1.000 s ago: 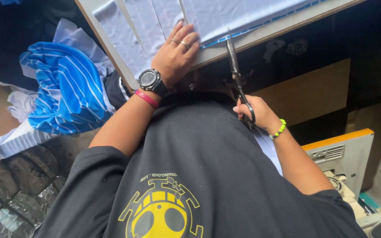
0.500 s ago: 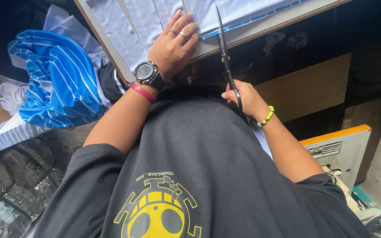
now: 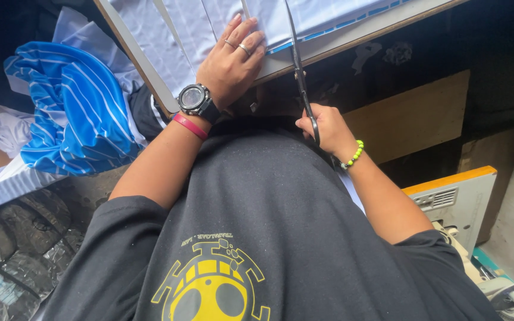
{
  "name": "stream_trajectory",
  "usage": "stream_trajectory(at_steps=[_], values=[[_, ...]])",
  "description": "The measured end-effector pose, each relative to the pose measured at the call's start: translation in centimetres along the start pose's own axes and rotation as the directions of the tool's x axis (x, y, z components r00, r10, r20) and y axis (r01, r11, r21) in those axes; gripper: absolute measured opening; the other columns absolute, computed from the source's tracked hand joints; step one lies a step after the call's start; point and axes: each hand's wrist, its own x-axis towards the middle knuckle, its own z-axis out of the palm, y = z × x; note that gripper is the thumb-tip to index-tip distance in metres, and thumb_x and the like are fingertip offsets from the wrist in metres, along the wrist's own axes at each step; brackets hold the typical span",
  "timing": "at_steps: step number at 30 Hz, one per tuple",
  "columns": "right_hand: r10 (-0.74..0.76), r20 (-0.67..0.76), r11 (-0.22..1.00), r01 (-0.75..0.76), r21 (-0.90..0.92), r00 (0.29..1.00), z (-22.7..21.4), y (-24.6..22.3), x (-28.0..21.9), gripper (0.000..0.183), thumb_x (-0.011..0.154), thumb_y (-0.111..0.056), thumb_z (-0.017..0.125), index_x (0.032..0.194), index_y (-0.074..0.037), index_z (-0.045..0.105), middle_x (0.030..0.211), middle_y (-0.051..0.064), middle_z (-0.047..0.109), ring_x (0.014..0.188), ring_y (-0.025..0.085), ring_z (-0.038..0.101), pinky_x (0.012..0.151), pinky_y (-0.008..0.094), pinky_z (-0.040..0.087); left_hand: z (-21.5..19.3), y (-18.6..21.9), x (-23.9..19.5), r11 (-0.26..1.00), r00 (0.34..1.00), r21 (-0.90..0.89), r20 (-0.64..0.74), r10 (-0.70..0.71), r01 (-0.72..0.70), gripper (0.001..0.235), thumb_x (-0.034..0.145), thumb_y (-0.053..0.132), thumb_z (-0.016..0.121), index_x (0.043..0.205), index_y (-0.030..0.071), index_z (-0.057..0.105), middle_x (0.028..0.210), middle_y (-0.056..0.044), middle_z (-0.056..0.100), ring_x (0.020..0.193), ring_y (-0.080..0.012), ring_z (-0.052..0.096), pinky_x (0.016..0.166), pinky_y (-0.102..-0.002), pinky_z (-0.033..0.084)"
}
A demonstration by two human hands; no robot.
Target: Cutting multiple strips of light blue fabric from a folded piece using large fabric scissors
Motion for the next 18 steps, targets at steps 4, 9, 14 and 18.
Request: stream_trajectory(at_steps=[4, 9, 14, 18], values=[[-0.063, -0.058, 0.998, 0.064, 0.009, 0.996, -0.1, -0.2, -0.6, 0.031, 0.095, -0.018, 0.062, 0.065, -0.009, 0.063, 0.057, 0.003, 0.066, 0.052, 0.013, 0.067, 0.062, 0.028, 0.055, 0.1, 0.1, -0.2, 1.000, 1.000, 0.005, 0.019, 0.003, -0.003, 0.010, 0.105, -0.006, 0.061, 0.105, -0.004, 0.071, 0.119, -0.019, 0.067, 0.134, -0.0405, 0.055, 0.121, -0.057, 0.038], [0.028, 0.049, 0.999, -0.029, 0.018, 0.998, -0.7, -0.5, -0.2, 0.029, 0.097, -0.026, 0.060, 0.072, -0.010, 0.061, 0.066, 0.005, 0.068, 0.062, 0.016, 0.067, 0.071, 0.034, 0.053, 0.2, 0.0, -0.1, 1.000, 1.000, -0.020, -0.011, 0.009, -0.009, 0.009, 0.102, -0.007, 0.064, 0.106, -0.005, 0.072, 0.116, -0.021, 0.070, 0.128, -0.0404, 0.059, 0.117, -0.055, 0.045], [0.067, 0.057, 0.998, -0.068, 0.012, 0.996, -1.6, -3.0, 1.7, 0.024, 0.093, -0.028, 0.060, 0.076, -0.011, 0.057, 0.070, 0.004, 0.068, 0.066, 0.017, 0.066, 0.070, 0.033, 0.049, 0.4, 0.1, -0.3, 1.000, 1.000, -0.022, 0.004, 0.005, -0.005, 0.010, 0.102, -0.005, 0.065, 0.108, -0.005, 0.073, 0.117, -0.021, 0.071, 0.128, -0.0404, 0.059, 0.117, -0.055, 0.044], [-0.002, -0.012, 0.998, 0.003, 0.059, 1.000, -1.6, -3.0, 2.1, 0.025, 0.094, -0.017, 0.063, 0.071, -0.010, 0.058, 0.060, 0.004, 0.066, 0.054, 0.015, 0.068, 0.059, 0.026, 0.053, 0.1, 0.0, 0.0, 1.000, 1.000, -0.013, -0.012, 0.009, -0.009, 0.009, 0.103, -0.006, 0.063, 0.105, -0.005, 0.072, 0.115, -0.019, 0.069, 0.127, -0.0403, 0.060, 0.117, -0.055, 0.044]])
